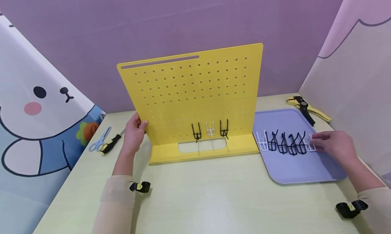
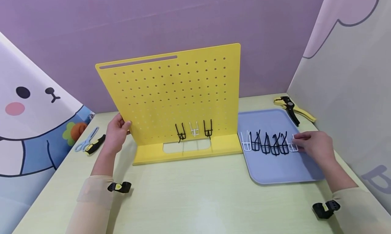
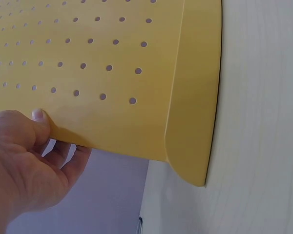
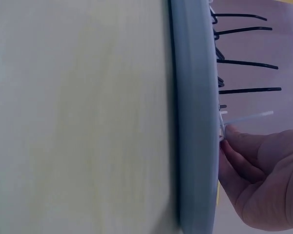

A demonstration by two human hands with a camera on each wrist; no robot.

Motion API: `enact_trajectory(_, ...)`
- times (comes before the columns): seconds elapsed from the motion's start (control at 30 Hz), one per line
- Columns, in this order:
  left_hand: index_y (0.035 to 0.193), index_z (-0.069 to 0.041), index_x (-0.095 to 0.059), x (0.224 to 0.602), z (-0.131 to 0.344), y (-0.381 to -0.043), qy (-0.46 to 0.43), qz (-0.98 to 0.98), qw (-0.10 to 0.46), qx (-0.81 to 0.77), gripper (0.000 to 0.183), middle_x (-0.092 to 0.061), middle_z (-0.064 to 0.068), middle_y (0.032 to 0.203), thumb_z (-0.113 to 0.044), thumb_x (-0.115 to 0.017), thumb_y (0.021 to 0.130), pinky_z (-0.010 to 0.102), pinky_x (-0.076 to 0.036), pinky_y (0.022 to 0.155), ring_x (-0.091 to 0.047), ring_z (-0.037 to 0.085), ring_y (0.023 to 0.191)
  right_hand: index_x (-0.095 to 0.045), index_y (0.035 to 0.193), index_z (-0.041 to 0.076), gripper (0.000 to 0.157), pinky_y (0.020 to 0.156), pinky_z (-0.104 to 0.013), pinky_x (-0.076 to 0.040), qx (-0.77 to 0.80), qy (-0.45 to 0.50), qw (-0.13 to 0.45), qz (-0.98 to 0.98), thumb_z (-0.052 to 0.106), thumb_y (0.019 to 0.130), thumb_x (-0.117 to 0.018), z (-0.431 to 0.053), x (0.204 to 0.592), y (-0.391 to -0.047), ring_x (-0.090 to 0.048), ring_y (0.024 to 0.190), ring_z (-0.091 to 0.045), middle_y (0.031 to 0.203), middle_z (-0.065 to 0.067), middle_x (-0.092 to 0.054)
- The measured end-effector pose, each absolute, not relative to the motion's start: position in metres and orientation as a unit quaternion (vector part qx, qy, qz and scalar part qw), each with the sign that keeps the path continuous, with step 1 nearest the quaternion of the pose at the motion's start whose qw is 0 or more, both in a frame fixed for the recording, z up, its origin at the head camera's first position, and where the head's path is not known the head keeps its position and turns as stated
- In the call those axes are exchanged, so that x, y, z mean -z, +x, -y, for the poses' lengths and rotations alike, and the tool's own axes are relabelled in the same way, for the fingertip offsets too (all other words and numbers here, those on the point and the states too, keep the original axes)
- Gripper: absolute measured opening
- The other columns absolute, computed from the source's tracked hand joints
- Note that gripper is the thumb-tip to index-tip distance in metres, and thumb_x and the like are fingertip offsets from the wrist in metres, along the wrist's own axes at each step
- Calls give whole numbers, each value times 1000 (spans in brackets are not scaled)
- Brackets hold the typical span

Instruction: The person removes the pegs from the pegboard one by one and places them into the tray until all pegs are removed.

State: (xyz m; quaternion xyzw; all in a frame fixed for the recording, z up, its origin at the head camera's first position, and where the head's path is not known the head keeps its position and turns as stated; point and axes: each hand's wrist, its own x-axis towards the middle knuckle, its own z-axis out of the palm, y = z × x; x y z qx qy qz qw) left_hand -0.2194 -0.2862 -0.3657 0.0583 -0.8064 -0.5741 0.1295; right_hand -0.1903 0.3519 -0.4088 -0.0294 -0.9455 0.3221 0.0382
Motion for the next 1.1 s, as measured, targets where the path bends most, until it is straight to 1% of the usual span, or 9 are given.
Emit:
enact_trajectory(0.13,141,-2,-50,366,287,-218,61,806,131,574,35,-60,18,128,-6,-50,106,27,-58,86,-61,22,108,-69,113,-13,40,70,-24,-41,-314,-30,31,948,20,92,-75,-354,409,-192,-69,63,-12,83,-16,-75)
enact_trajectory(0.27,142,-3,-50,366,288,-218,60,806,135,574,36,-60,18,129,-7,-50,106,27,-58,85,-61,22,107,-68,115,-11,40,72,-32,-42,-307,-39,33,950,22,94,-73,-359,407,-193,-66,70,-12,89,-19,-75)
enact_trajectory(0.33,142,-3,-50,367,289,-219,58,804,137,576,36,-60,18,128,-6,-50,106,27,-58,85,-62,23,107,-66,118,-13,40,68,-30,-49,-333,-51,41,941,20,97,-68,-359,403,-193,-67,69,-11,90,-19,-75)
enact_trajectory(0.4,141,-2,-50,367,288,-220,56,802,140,578,35,-60,18,127,-6,-50,106,27,-58,84,-62,23,107,-63,122,-15,41,64,-26,-53,-371,-61,64,924,19,99,-64,-356,396,-193,-66,69,-6,83,-8,-75)
enact_trajectory(0.5,141,-2,-50,366,287,-221,56,802,142,578,35,-60,18,125,-5,-50,106,29,-58,85,-62,23,107,-60,124,-15,43,56,-18,-55,-426,-76,114,894,21,101,-61,-346,383,-192,-62,62,7,75,21,-67)
enact_trajectory(0.57,141,-2,-50,366,287,-221,57,802,142,577,35,-60,18,125,-5,-50,106,30,-58,86,-62,24,107,-63,122,-10,41,57,-13,-53,-447,-82,149,878,25,100,-62,-337,373,-191,-59,63,13,72,36,-58)
enact_trajectory(0.63,141,-2,-50,365,286,-222,59,802,140,577,36,-60,18,125,-5,-50,106,31,-58,87,-62,25,108,-67,121,-2,37,57,-9,-51,-461,-84,176,866,28,99,-64,-328,364,-190,-59,63,15,71,41,-54)
enact_trajectory(0.97,144,-5,-48,365,286,-221,62,803,132,577,38,-59,17,129,-6,-50,106,37,-56,93,-61,27,114,-73,118,0,34,64,-3,-45,-458,3,266,848,26,96,-71,-262,344,-192,-60,73,14,82,38,-59)
enact_trajectory(1.1,145,-5,-48,366,286,-220,66,804,128,577,39,-59,17,131,-7,-50,106,39,-56,94,-61,28,115,-74,116,3,28,67,-5,-49,-458,60,246,852,24,97,-70,-231,340,-190,-63,74,10,89,22,-69)
